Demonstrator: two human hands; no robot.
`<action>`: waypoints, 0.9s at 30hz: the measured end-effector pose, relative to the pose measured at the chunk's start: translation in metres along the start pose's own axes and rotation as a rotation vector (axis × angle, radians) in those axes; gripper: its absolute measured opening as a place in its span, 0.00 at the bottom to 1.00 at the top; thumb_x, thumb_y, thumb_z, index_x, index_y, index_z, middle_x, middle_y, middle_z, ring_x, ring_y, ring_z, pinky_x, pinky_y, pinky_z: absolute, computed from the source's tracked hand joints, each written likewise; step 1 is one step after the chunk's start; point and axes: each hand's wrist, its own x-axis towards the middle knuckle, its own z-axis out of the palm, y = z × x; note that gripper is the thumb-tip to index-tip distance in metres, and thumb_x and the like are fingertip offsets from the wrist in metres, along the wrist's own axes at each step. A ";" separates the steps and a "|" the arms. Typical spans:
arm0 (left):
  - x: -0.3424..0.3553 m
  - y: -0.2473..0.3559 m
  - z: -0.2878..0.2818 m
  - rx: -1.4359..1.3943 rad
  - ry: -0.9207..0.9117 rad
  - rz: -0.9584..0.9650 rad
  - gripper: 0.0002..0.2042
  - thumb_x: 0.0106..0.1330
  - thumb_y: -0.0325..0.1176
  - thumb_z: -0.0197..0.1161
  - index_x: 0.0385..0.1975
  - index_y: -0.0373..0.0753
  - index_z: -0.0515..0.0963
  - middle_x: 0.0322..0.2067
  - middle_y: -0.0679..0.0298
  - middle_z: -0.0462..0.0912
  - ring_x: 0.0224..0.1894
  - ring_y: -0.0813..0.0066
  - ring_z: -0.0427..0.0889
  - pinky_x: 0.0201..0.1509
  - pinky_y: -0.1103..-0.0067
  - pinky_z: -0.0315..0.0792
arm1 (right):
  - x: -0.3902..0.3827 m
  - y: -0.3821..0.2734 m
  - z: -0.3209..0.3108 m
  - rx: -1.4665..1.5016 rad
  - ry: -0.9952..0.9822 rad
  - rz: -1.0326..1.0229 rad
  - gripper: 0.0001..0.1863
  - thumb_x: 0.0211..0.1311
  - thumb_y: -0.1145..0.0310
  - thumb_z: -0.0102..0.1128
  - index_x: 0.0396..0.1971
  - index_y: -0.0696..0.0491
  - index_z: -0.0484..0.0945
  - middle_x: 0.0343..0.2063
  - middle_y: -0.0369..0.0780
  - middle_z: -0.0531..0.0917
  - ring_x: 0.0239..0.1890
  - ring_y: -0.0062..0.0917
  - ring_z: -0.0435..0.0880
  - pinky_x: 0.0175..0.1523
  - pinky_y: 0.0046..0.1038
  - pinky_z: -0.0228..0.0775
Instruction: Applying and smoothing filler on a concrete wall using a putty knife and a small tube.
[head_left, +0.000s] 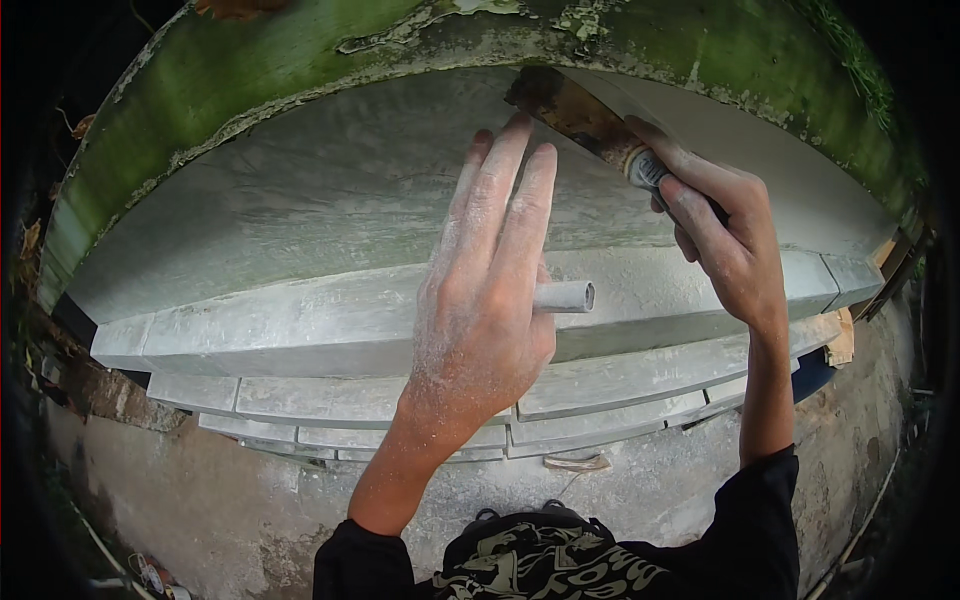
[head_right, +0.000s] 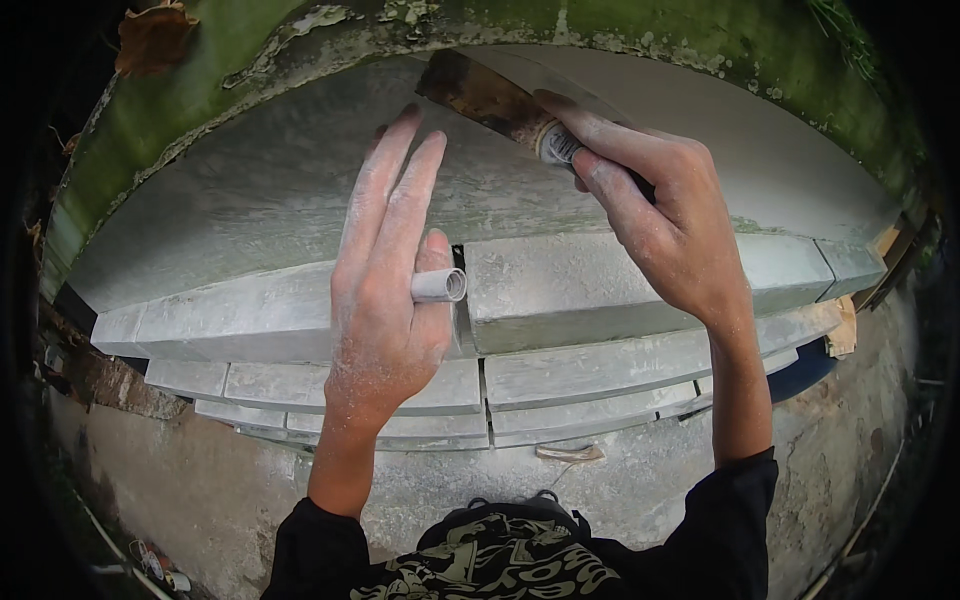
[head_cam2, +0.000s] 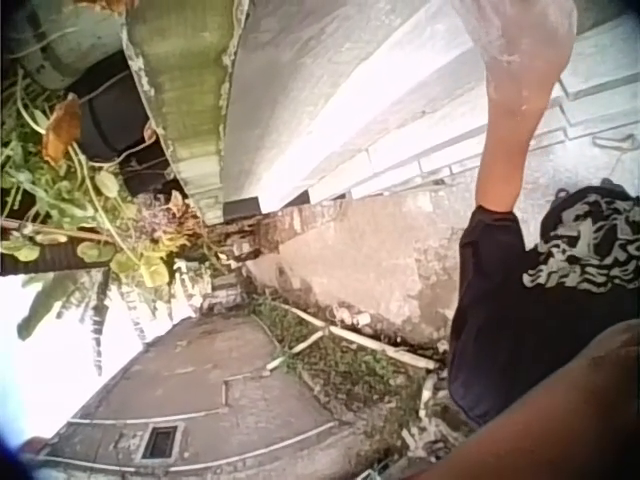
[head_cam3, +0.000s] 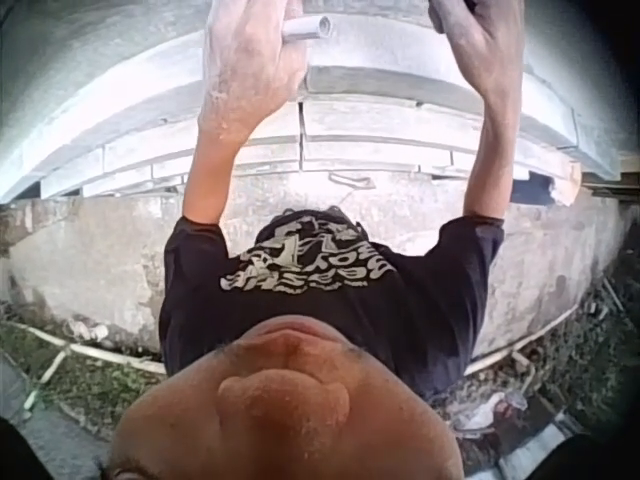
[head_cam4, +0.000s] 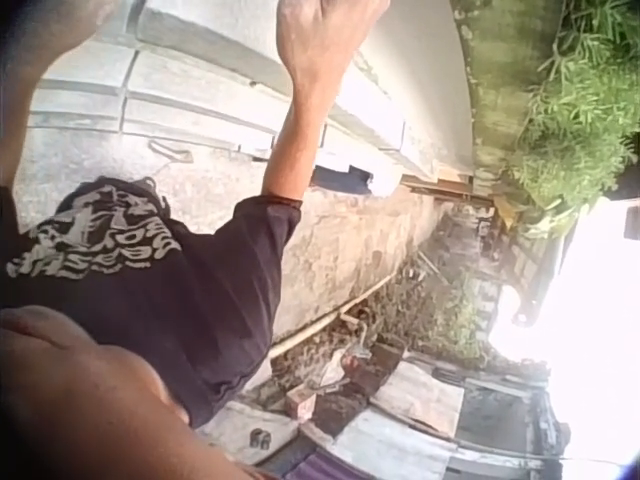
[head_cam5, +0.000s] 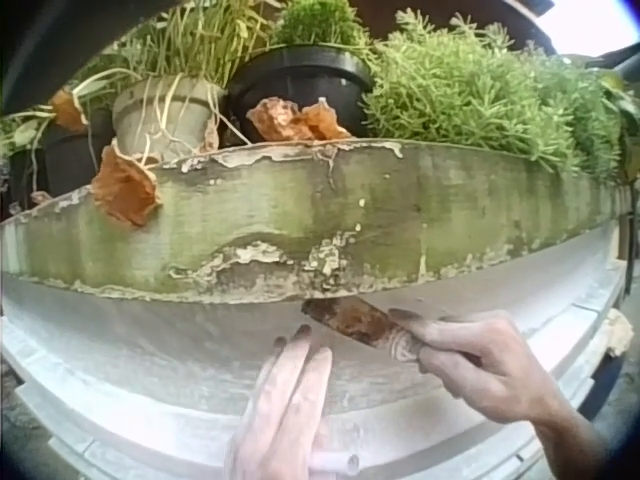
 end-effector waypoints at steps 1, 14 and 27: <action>0.007 -0.003 0.004 0.004 0.003 -0.002 0.34 0.53 0.11 0.56 0.67 0.26 0.67 0.71 0.42 0.62 0.73 0.40 0.63 0.72 0.55 0.68 | 0.001 0.000 -0.002 0.002 -0.003 -0.004 0.25 0.70 0.71 0.51 0.66 0.58 0.74 0.23 0.34 0.77 0.16 0.12 0.64 0.21 0.19 0.56; 0.028 -0.008 0.035 0.246 -0.040 0.026 0.36 0.56 0.14 0.54 0.70 0.25 0.59 0.72 0.39 0.57 0.74 0.36 0.57 0.76 0.49 0.58 | 0.016 0.008 -0.027 0.235 -0.153 0.187 0.26 0.72 0.61 0.54 0.65 0.57 0.75 0.25 0.33 0.77 0.14 0.07 0.60 0.18 0.15 0.49; 0.031 0.004 0.054 0.288 0.022 -0.038 0.36 0.56 0.14 0.55 0.70 0.22 0.59 0.72 0.36 0.54 0.75 0.33 0.53 0.75 0.47 0.59 | 0.033 0.024 -0.036 0.173 -0.223 0.167 0.24 0.73 0.63 0.53 0.65 0.54 0.77 0.26 0.34 0.80 0.14 0.08 0.60 0.18 0.15 0.49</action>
